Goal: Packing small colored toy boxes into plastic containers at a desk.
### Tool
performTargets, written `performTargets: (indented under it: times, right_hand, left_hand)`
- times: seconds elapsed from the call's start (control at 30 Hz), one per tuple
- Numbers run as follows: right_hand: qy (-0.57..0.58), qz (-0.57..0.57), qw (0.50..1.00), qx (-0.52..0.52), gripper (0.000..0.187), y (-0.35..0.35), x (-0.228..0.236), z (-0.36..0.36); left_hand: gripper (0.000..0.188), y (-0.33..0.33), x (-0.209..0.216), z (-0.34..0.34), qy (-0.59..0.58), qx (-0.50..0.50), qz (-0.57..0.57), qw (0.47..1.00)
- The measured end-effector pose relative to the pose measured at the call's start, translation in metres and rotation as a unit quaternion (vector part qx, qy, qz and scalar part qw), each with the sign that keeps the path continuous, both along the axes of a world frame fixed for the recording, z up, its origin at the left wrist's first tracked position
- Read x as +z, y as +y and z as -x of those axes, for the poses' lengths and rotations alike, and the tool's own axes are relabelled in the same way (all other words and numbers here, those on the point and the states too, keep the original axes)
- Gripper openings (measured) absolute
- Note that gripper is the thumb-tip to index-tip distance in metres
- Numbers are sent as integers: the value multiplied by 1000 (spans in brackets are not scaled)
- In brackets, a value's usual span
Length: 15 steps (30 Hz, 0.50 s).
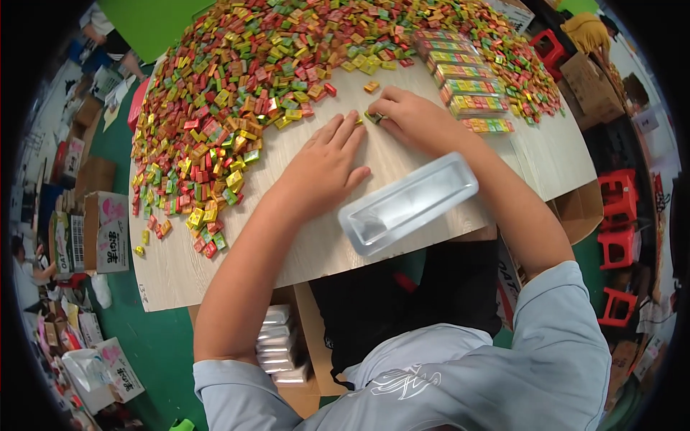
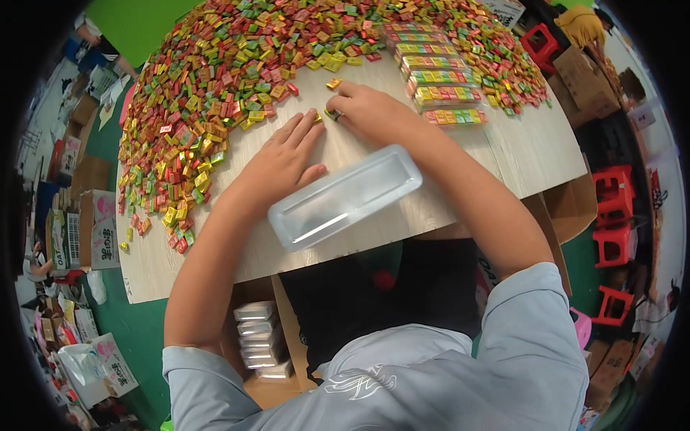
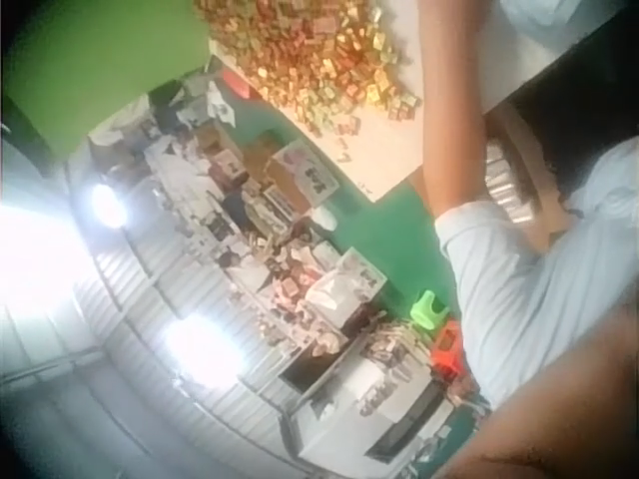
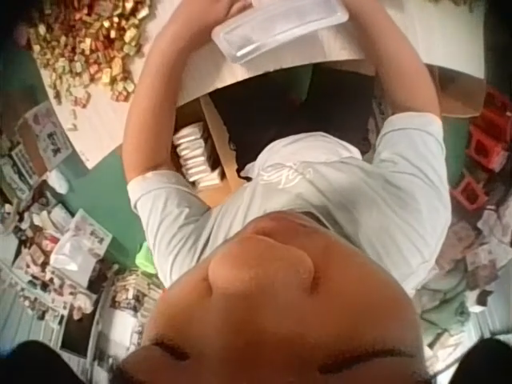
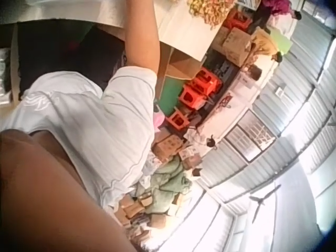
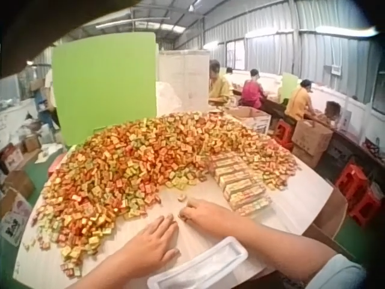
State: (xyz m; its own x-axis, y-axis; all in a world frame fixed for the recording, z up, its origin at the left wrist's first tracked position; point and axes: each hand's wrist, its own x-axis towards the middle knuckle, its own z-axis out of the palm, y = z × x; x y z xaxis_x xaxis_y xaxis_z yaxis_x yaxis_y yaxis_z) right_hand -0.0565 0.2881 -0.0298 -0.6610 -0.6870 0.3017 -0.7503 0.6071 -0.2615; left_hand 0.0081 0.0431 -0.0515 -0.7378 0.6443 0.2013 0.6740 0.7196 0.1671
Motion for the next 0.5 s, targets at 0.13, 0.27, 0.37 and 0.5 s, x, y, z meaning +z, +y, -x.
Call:
performTargets:
  times: [0.13,0.27,0.37,0.5]
  right_hand:
    - [-34,-30,998,33,27,18,1,-28]
    - [-50,-10,997,64,29,21,3,-37]
    - [-78,-20,996,33,30,17,20,-35]
    - [-77,1,997,-10,29,26,35,-38]
  left_hand:
    - [66,-9,14,-12,-31,-34,7,999]
    - [62,-15,31,-22,-68,-27,-40,997]
    - [60,-16,42,-13,-80,11,-39,996]
    - [51,-24,56,2,-49,11,-80,995]
